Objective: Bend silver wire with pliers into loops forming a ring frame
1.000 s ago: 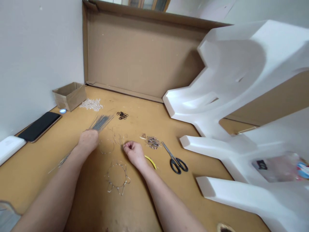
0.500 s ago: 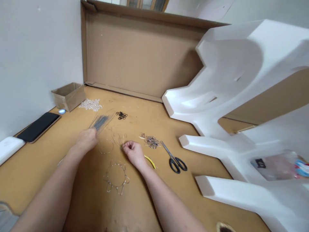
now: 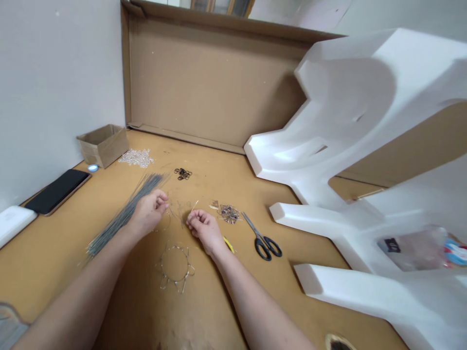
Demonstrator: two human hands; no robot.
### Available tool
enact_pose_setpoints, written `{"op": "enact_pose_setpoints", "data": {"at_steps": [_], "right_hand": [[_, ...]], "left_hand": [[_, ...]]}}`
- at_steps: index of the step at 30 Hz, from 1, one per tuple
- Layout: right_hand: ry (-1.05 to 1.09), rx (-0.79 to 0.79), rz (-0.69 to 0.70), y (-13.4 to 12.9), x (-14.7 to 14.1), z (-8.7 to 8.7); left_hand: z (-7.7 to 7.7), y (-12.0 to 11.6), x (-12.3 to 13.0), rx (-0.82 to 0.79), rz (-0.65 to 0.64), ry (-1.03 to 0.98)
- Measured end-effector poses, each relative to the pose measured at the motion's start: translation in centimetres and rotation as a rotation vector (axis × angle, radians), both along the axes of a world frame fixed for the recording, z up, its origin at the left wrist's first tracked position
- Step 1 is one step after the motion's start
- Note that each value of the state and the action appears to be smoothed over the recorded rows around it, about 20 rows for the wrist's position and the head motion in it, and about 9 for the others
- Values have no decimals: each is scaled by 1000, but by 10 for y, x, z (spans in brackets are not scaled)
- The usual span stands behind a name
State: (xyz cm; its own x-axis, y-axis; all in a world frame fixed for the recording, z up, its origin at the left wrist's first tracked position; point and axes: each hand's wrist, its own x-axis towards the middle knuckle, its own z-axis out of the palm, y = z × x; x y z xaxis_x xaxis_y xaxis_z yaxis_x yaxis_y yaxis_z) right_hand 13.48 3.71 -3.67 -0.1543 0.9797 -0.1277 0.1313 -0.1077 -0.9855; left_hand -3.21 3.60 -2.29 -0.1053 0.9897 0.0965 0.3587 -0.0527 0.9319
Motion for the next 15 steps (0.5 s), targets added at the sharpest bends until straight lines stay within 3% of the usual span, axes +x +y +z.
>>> {"op": "enact_pose_setpoints", "data": {"at_steps": [8,15], "right_hand": [[486,-96,18,-6,-5,9],[634,-101,-1,-8,-10,9]], "left_hand": [[5,-13,26,-48,-126,-116],[-4,-13,34,-56,-158,-218]]}}
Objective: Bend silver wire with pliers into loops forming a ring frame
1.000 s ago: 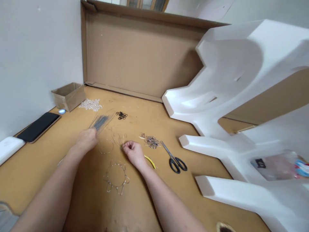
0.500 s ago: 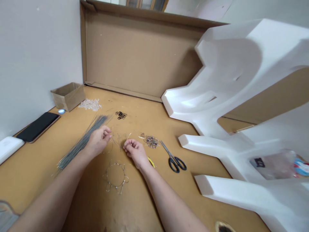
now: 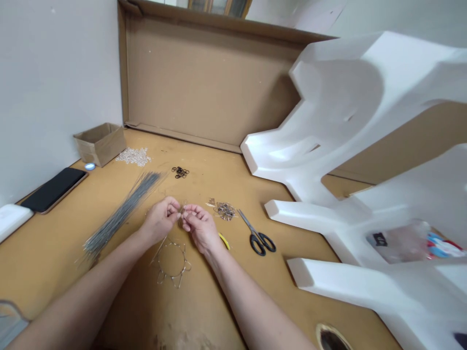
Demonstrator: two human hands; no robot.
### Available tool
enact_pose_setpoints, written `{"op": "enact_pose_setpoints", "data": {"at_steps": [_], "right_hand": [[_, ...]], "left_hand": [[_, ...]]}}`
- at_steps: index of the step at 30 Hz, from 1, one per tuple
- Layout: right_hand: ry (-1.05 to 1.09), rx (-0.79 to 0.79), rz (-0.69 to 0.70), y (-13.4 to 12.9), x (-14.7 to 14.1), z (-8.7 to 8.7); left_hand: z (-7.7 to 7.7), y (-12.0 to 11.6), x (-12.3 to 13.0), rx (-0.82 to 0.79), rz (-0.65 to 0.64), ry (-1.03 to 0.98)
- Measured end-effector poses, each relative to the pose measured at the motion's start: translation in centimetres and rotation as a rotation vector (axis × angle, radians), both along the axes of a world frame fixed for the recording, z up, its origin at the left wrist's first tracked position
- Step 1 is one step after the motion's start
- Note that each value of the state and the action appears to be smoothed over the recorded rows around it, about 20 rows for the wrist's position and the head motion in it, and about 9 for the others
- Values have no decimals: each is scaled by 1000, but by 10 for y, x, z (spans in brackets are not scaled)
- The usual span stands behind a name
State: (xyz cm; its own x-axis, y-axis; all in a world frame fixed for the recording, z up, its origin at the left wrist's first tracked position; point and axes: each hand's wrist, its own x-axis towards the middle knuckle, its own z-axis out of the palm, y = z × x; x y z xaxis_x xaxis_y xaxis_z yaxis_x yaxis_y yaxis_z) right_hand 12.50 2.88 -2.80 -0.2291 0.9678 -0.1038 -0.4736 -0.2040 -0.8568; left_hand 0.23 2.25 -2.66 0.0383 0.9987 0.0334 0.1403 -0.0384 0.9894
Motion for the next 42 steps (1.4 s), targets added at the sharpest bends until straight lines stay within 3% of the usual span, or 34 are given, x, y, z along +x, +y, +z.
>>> {"op": "enact_pose_setpoints", "data": {"at_steps": [7,17,26,30,33,37,42], "right_hand": [[-27,0,26,-2,3,5],[-95,77,-179,6,16,15],[-219,113,-226,13,18,15],[-393,110,-197,16,19,8],[-586,122,-160,18,16,1],[-879,186,-89,16,7,-5],[-1227,270,-31,11,-1,-4]], "left_hand": [[11,-4,6,-62,-92,-120],[21,-4,-5,-242,-142,-73],[21,-5,-26,-233,-45,42],[23,0,-34,-192,173,20],[26,3,-32,-170,258,-113],[23,3,-23,-184,270,-284],[7,3,-22,-204,279,-375]]}}
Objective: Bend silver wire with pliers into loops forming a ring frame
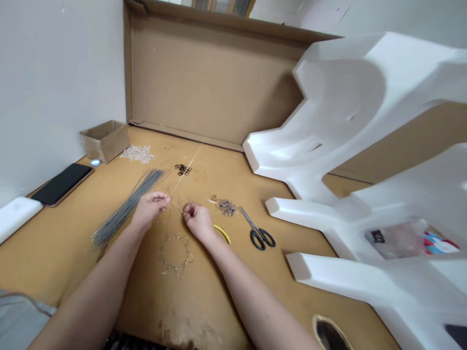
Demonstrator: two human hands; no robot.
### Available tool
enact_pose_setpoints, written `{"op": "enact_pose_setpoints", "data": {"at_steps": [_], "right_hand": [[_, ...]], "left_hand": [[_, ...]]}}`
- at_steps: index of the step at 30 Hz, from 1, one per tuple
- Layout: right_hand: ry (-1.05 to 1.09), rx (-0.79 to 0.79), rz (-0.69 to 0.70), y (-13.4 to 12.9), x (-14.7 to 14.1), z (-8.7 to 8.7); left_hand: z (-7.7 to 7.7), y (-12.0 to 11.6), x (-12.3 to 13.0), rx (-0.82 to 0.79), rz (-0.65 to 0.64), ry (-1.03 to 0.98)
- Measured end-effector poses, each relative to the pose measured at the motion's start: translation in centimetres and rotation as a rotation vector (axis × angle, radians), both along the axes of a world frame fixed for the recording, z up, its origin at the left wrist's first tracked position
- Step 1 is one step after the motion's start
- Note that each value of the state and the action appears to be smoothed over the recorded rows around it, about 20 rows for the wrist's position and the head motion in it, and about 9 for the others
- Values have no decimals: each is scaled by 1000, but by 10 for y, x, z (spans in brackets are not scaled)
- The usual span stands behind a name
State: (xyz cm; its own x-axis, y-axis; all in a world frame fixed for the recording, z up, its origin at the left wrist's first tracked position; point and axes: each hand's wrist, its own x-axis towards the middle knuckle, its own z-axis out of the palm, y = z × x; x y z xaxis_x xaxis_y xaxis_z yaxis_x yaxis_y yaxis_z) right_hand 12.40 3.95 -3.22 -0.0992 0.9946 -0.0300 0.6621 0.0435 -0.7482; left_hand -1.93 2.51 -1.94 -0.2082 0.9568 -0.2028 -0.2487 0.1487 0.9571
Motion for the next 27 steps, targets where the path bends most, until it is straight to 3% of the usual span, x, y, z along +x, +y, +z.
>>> {"op": "enact_pose_setpoints", "data": {"at_steps": [5,12,20,27], "right_hand": [[-272,15,41,0,-6,8],[-475,59,156,1,-21,19],[-599,30,202,0,-31,26],[-570,5,178,1,-36,27]], "left_hand": [[-9,3,-7,-14,16,-39],[-8,5,-6,19,-12,-51],[-5,4,-7,-4,-30,-50],[-8,4,-7,13,-42,-23]]}}
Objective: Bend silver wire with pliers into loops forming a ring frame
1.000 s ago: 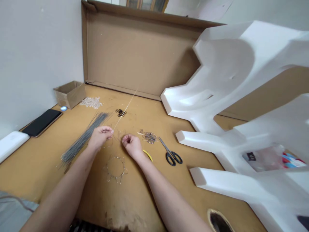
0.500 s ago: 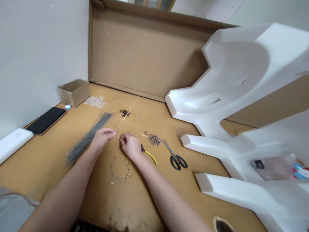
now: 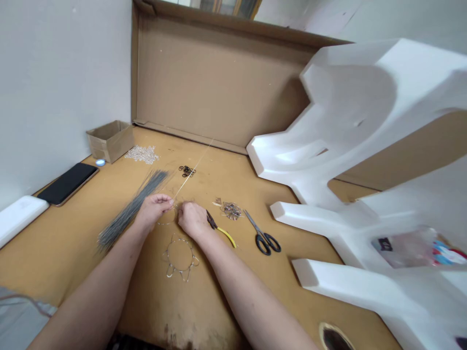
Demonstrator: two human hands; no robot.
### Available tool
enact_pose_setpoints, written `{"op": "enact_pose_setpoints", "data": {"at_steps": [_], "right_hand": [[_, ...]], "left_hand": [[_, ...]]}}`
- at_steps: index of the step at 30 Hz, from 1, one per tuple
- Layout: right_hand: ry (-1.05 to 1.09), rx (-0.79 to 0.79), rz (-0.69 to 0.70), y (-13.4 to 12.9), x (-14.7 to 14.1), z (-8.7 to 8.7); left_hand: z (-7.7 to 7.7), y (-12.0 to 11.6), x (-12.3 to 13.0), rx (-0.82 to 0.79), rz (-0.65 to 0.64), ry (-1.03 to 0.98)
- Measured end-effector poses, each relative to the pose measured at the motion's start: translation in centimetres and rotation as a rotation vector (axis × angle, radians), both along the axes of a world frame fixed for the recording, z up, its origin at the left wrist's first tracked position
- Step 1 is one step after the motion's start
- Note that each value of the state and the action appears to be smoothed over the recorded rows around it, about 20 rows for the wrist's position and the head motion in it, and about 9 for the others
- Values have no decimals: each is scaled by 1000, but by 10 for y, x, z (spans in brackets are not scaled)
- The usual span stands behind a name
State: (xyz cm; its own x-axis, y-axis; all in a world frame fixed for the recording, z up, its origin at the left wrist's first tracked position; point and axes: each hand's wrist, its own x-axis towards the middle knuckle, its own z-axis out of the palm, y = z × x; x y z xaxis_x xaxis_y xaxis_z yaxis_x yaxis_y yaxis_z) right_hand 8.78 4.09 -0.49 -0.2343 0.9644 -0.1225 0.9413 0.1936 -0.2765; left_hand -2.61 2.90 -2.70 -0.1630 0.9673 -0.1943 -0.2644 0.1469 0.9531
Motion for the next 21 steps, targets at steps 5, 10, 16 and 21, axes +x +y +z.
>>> {"op": "enact_pose_setpoints", "data": {"at_steps": [5,10,16,21], "right_hand": [[149,1,-56,0,0,-3],[450,33,-164,4,16,-4],[900,-131,-210,-4,35,-4],[1307,-334,-225,-20,35,-15]], "left_hand": [[1,0,0,-10,8,-17],[1,0,0,-22,15,-73],[1,-3,6,-64,-56,-193],[2,-7,14,-89,-110,-292]]}}
